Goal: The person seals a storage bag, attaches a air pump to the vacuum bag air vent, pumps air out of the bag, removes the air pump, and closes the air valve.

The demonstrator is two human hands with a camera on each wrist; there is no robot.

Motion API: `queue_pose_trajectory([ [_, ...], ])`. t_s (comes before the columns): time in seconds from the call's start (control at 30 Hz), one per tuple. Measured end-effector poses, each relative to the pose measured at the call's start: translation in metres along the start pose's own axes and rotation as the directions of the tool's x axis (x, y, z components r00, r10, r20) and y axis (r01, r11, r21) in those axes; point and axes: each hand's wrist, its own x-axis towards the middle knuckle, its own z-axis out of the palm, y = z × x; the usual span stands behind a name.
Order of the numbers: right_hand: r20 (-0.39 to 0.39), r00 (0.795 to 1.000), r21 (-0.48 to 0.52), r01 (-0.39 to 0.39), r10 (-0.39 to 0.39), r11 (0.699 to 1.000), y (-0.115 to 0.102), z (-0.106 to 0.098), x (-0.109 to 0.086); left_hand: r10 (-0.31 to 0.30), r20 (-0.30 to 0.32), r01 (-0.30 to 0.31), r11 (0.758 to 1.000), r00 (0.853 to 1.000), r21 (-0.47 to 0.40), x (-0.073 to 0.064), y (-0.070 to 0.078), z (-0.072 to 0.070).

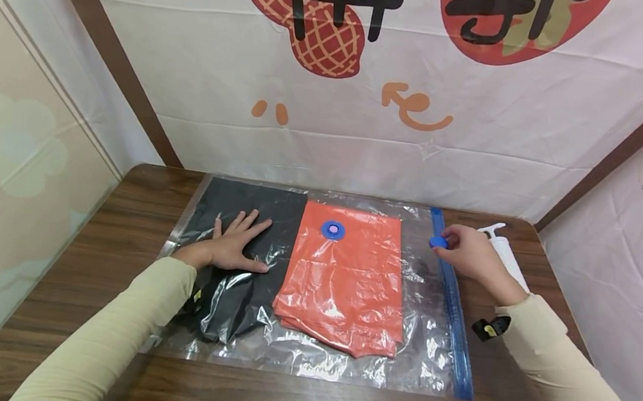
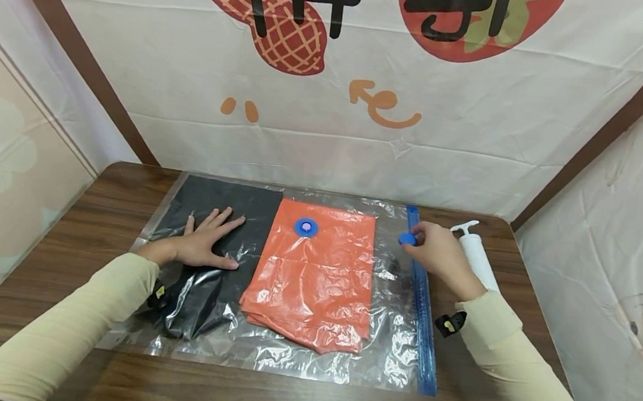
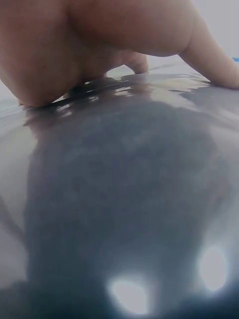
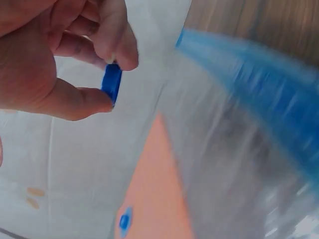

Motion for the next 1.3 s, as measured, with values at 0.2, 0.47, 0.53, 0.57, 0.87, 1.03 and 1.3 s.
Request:
queue_pose_trajectory([
  [0.2, 0.000, 0.998, 0.076, 0.062, -0.062, 0.995, -0.029, 0.014, 0.017, 0.007, -0.004, -0.008, 1.000, 1.000, -0.010, 0.001, -0.004, 0.001],
  [0.47, 0.002, 0.995, 0.234, 0.092, -0.095, 0.968, -0.061, 0.039, 0.049, 0.042, -0.012, -0.043, 0.998, 0.999, -0.054, 0.003, -0.013, 0.006],
  [0.53, 0.013, 0.997, 0.266, 0.071, -0.077, 0.961, -0.067, 0.047, 0.057, 0.055, -0.010, -0.055, 0.996, 0.998, -0.071, 0.002, -0.011, 0.004],
  [0.57, 0.017, 0.997, 0.275, 0.064, -0.071, 0.959, -0.070, 0.052, 0.061, 0.055, -0.008, -0.055, 0.996, 0.998, -0.068, 0.001, -0.010, 0.004],
  [0.87, 0.113, 0.986, 0.282, 0.084, -0.120, 0.956, -0.091, 0.086, 0.086, 0.036, 0.015, -0.035, 0.998, 0.999, -0.052, -0.001, -0.005, 0.000],
  [1.03, 0.165, 0.982, 0.265, 0.049, -0.095, 0.963, -0.098, 0.102, 0.094, 0.027, 0.026, -0.026, 0.999, 0.999, -0.024, -0.001, -0.003, -0.001],
  [1.3, 0.162, 0.985, 0.294, 0.003, -0.053, 0.956, -0.103, 0.120, 0.099, 0.032, 0.023, -0.031, 0.999, 0.999, -0.027, -0.003, -0.004, -0.001],
])
